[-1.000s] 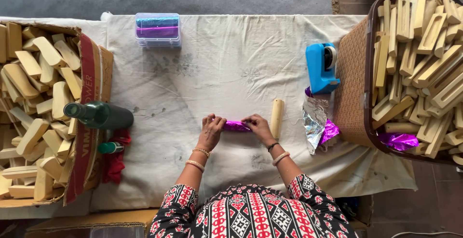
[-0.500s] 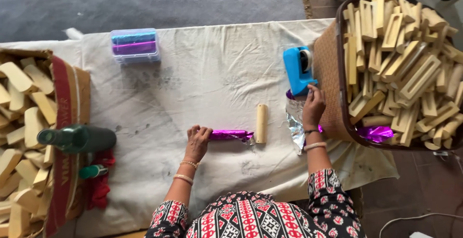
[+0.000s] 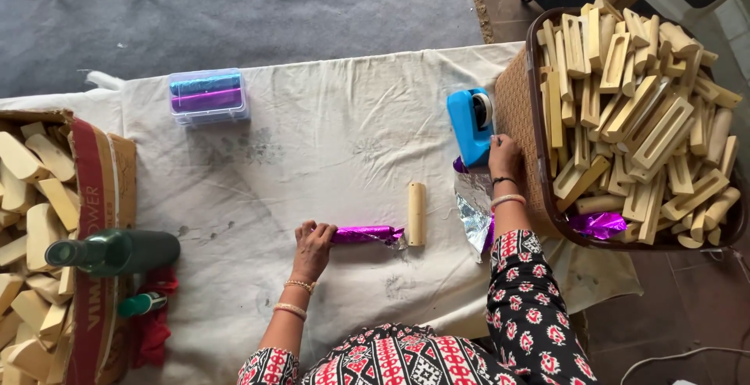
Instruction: Wrapping cylindrical wooden components in metallic foil.
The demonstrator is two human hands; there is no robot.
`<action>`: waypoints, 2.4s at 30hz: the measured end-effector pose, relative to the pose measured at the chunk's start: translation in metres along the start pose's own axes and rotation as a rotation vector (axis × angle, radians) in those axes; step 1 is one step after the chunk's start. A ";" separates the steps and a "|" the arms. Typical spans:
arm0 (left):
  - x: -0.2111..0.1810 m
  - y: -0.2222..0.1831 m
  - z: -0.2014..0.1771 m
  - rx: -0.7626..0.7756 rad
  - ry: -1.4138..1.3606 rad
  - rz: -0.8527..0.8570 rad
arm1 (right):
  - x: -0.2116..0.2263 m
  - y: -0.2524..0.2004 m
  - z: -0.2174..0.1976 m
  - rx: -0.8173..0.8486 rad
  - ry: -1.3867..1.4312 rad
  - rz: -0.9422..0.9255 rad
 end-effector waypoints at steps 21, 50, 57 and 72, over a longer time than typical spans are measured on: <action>0.002 0.001 0.004 0.028 0.014 -0.017 | -0.062 -0.024 0.044 -0.217 0.976 0.420; 0.000 0.006 -0.003 0.028 -0.047 -0.025 | 0.024 0.067 0.019 -0.343 0.426 0.065; 0.001 0.007 -0.003 0.037 -0.054 -0.039 | 0.039 -0.012 -0.014 -0.498 0.407 -0.161; 0.000 0.008 -0.004 0.046 -0.059 -0.038 | -0.048 -0.044 0.066 -0.621 1.338 0.767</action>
Point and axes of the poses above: each hand's wrist, its own y-axis towards the middle knuckle, its own z-axis out of the palm, x = y × z, the point moved 5 cm from there along y, towards the middle knuckle, and after that the axes turned 1 degree about x, right-handed, at the moved point
